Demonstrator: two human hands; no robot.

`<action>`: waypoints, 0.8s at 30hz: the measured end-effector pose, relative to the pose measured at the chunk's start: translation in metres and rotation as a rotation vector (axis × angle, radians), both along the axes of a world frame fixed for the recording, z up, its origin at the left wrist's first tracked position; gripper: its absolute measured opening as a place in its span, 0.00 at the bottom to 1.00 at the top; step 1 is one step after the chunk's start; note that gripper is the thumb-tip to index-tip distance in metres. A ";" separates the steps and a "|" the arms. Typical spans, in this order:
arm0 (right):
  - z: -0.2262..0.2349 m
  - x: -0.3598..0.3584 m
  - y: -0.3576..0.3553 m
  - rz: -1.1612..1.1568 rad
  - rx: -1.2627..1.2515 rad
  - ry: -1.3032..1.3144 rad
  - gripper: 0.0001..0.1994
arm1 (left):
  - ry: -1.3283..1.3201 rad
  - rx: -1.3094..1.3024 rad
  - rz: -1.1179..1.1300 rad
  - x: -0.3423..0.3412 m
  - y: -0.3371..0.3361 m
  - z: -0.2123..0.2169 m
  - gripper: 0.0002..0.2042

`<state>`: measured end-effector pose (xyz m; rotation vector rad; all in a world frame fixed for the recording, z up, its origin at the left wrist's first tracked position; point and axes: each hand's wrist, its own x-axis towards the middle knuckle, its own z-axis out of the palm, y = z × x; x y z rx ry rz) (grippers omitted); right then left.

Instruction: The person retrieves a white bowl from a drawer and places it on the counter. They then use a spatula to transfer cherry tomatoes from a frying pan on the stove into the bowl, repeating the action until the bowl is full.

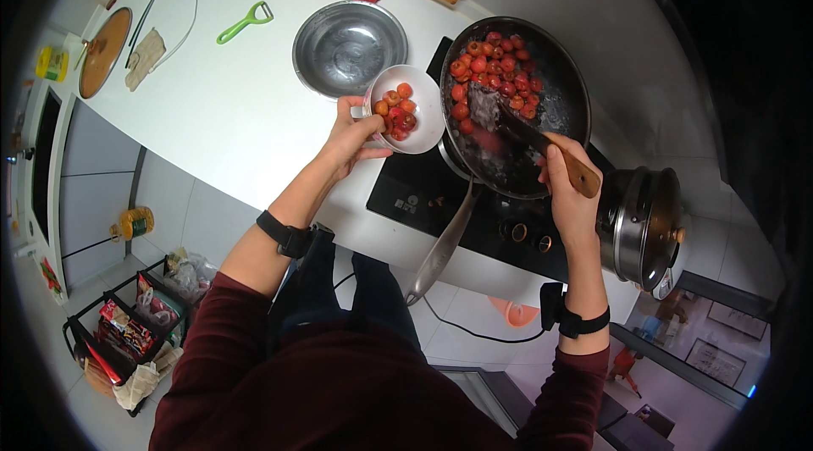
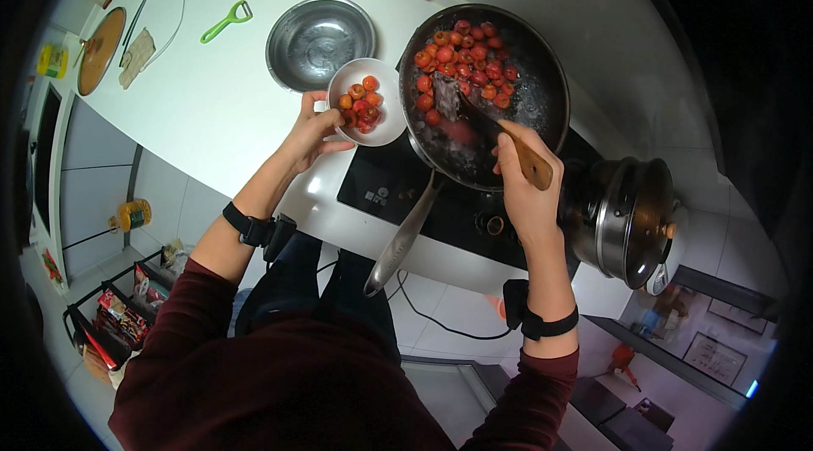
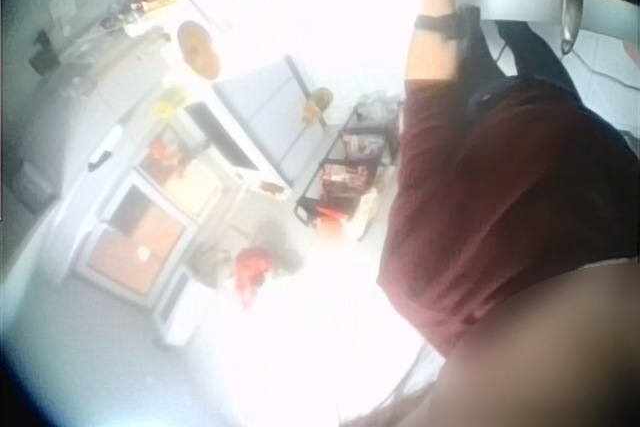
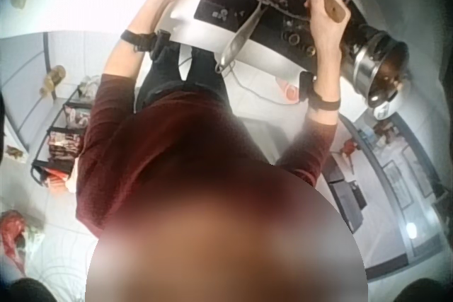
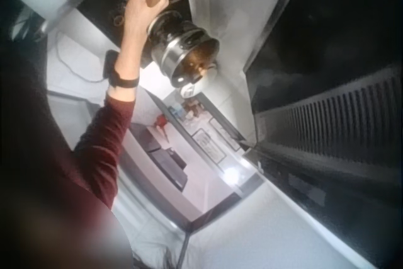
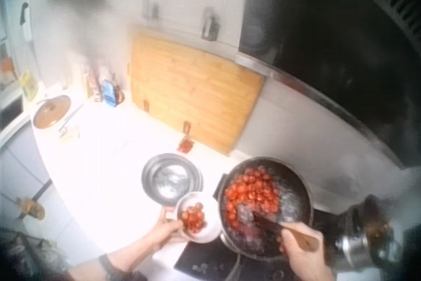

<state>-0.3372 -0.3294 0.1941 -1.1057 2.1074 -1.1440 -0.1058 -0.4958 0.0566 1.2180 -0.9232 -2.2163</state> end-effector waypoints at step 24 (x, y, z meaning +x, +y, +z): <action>0.001 -0.020 0.015 -0.198 -0.171 -0.013 0.11 | -0.017 0.017 -0.022 0.001 0.005 -0.005 0.27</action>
